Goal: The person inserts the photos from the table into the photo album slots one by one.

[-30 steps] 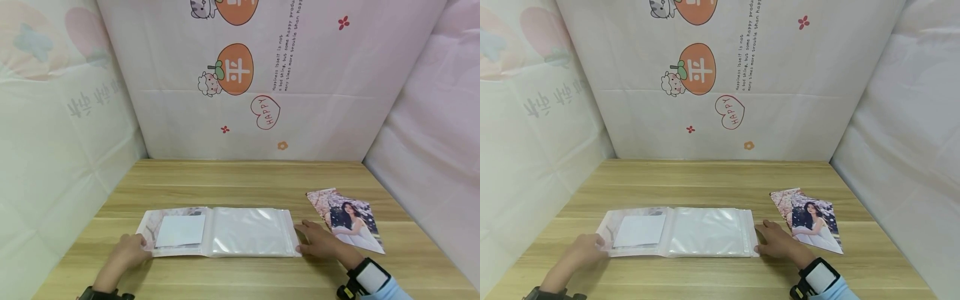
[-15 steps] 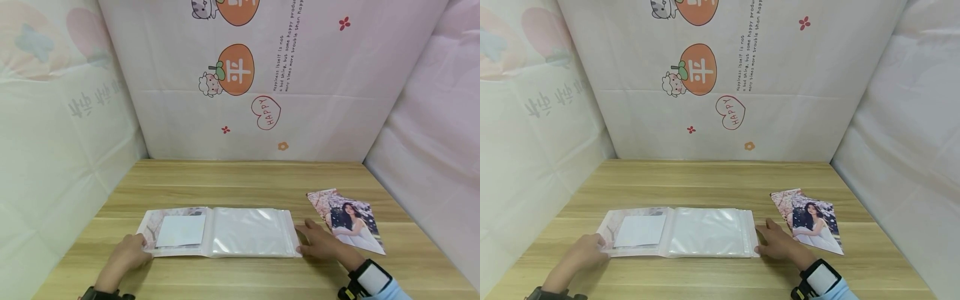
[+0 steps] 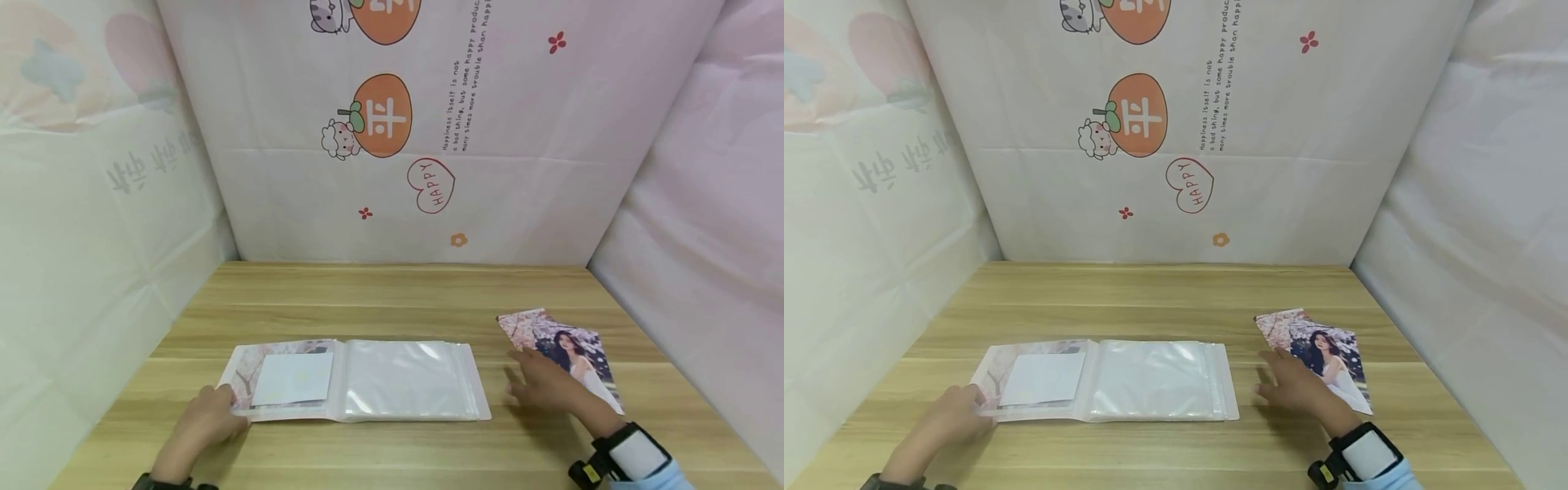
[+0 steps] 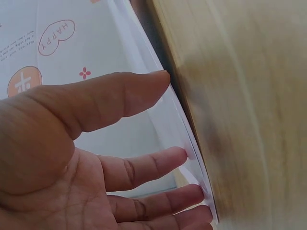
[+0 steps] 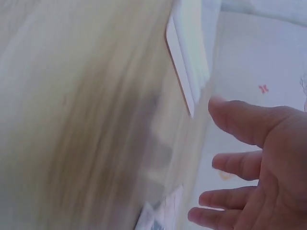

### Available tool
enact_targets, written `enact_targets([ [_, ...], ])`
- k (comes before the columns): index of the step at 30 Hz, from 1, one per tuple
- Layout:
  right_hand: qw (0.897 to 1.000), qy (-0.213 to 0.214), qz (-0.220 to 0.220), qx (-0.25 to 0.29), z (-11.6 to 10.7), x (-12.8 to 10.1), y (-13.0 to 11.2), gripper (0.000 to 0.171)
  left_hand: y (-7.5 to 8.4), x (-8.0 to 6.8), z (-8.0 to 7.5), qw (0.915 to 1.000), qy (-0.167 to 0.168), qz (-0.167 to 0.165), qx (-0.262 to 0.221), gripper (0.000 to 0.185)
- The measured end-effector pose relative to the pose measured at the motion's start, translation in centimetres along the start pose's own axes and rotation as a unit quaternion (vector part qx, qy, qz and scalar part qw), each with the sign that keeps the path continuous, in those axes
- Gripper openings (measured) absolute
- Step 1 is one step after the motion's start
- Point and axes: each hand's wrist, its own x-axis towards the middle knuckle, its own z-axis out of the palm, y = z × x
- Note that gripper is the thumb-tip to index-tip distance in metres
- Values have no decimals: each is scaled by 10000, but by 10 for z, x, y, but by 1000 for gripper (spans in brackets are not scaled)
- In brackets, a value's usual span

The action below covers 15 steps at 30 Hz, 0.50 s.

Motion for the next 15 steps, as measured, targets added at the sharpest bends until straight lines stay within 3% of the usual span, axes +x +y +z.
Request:
enact_targets([
  [6,9952,428,850,-206,-13,-9,20,54,1,-3,1,9999,90,75,35,34],
  [15,9887,121,1485,-168,-26,-24,58,58,0,-4,2,9998,171,118,48,34],
])
